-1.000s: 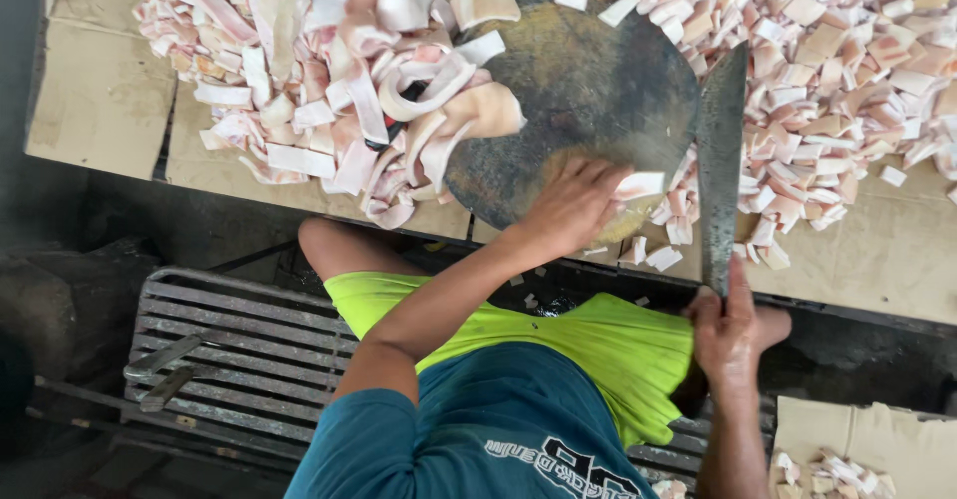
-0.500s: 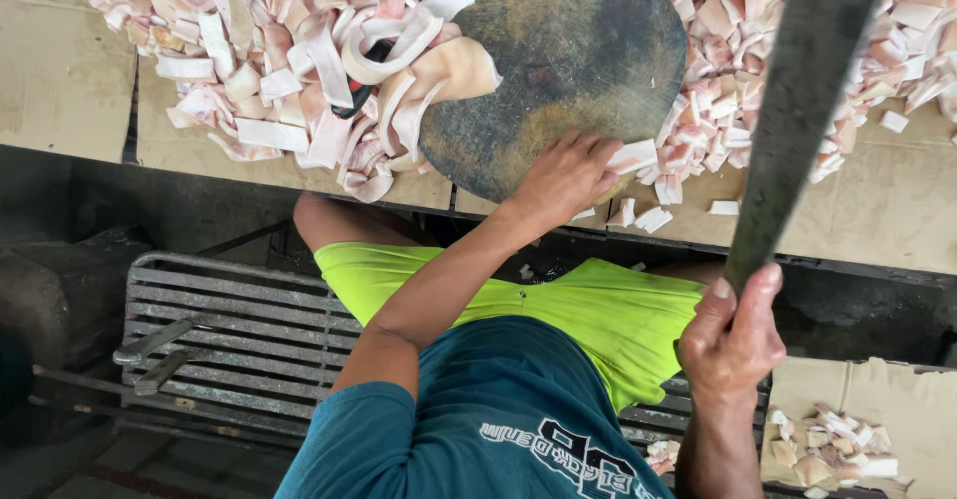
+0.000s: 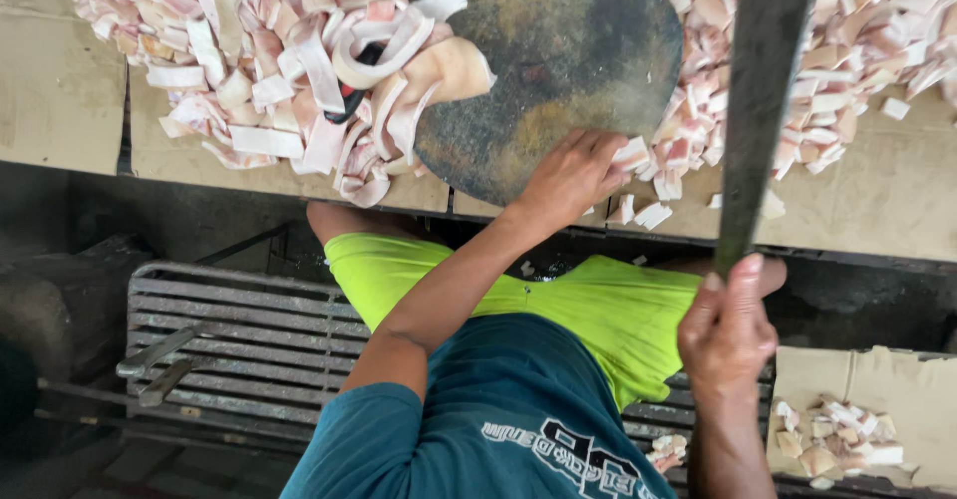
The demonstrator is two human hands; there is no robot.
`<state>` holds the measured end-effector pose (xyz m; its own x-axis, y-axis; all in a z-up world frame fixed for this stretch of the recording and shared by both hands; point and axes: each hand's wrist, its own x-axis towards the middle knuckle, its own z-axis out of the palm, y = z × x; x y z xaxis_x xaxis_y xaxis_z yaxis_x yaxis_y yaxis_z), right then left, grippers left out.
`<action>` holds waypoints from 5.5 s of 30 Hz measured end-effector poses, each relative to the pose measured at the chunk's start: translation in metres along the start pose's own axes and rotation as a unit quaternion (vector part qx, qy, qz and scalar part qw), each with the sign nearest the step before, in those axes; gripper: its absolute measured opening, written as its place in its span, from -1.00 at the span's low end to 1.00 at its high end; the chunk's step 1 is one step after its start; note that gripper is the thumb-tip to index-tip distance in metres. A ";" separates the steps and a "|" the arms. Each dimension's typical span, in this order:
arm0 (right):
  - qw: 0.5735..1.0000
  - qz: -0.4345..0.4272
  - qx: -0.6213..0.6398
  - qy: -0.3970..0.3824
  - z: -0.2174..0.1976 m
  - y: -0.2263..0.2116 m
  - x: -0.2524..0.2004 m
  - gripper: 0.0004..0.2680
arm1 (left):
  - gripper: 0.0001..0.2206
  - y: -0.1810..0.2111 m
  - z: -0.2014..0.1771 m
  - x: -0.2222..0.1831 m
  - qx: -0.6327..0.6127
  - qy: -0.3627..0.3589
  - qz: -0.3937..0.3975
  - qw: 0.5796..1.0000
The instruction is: The person cuts animal hides into small rectangular pieces using a large knife on a wooden block. The person handles the hides by hand, positioning them on the block before striking them with the blade.
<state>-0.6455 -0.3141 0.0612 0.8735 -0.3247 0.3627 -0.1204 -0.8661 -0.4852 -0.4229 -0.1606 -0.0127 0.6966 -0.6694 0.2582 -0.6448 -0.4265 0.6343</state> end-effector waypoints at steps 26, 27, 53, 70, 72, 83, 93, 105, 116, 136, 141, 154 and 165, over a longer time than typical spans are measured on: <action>0.999 -0.042 0.021 -0.010 -0.012 -0.007 0.003 -0.57 | -0.67 -0.008 -0.057 -0.046 0.093 -0.106 0.081 0.987; 0.998 -0.054 0.026 0.006 -0.006 -0.009 0.005 -0.57 | -0.69 -0.009 -0.056 -0.043 0.096 -0.105 0.079 0.987; 0.998 -0.053 0.022 -0.038 -0.015 -0.020 0.002 -0.59 | -0.78 -0.017 -0.034 -0.042 0.109 -0.056 0.102 0.987; 0.976 0.004 0.086 -0.199 -0.015 -0.031 -0.008 -0.54 | -0.58 -0.051 -0.092 -0.051 0.183 0.218 -0.068 0.956; 0.975 -0.029 0.038 -0.217 -0.012 -0.028 -0.006 -0.56 | -0.50 -0.067 -0.113 -0.062 0.231 0.227 -0.151 0.934; 0.990 0.085 -0.001 -0.110 0.014 0.033 0.019 -0.64 | -0.79 -0.097 -0.140 -0.063 -0.124 0.181 -0.262 0.940; 0.972 0.190 0.121 -0.072 0.002 0.030 -0.006 -0.62 | -0.79 -0.051 -0.182 0.038 -0.277 -0.172 -0.056 0.944; 0.984 0.105 0.080 -0.119 0.011 0.001 -0.033 -0.56 | -0.75 -0.078 -0.067 0.084 -0.147 -0.312 -0.197 0.918; 0.992 0.012 0.007 -0.128 0.025 -0.034 -0.014 -0.58 | -0.68 -0.085 -0.076 0.018 -0.241 -0.097 -0.208 0.943; 0.989 0.043 0.022 -0.137 0.007 -0.021 -0.014 -0.58 | -0.63 -0.107 -0.104 0.022 -0.154 -0.019 -0.209 0.965; 0.980 0.143 0.121 -0.060 0.009 -0.012 -0.017 -0.56 | -0.22 -0.037 -0.085 0.022 0.154 0.023 -0.137 0.978; 0.977 0.167 0.116 -0.067 0.027 0.004 -0.036 -0.59 | -0.66 -0.027 -0.041 -0.011 -0.249 -0.051 -0.255 0.933; 0.998 -0.012 0.061 -0.010 -0.003 -0.001 -0.018 -0.61 | -0.63 -0.028 -0.066 -0.091 -0.443 -0.027 -0.350 0.825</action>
<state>-0.6622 -0.3087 0.0578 0.8846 -0.2958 0.3606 -0.0414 -0.8200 -0.5709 -0.4469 -0.0476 -0.0057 0.7707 -0.4832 -0.4155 0.4091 -0.1248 0.9039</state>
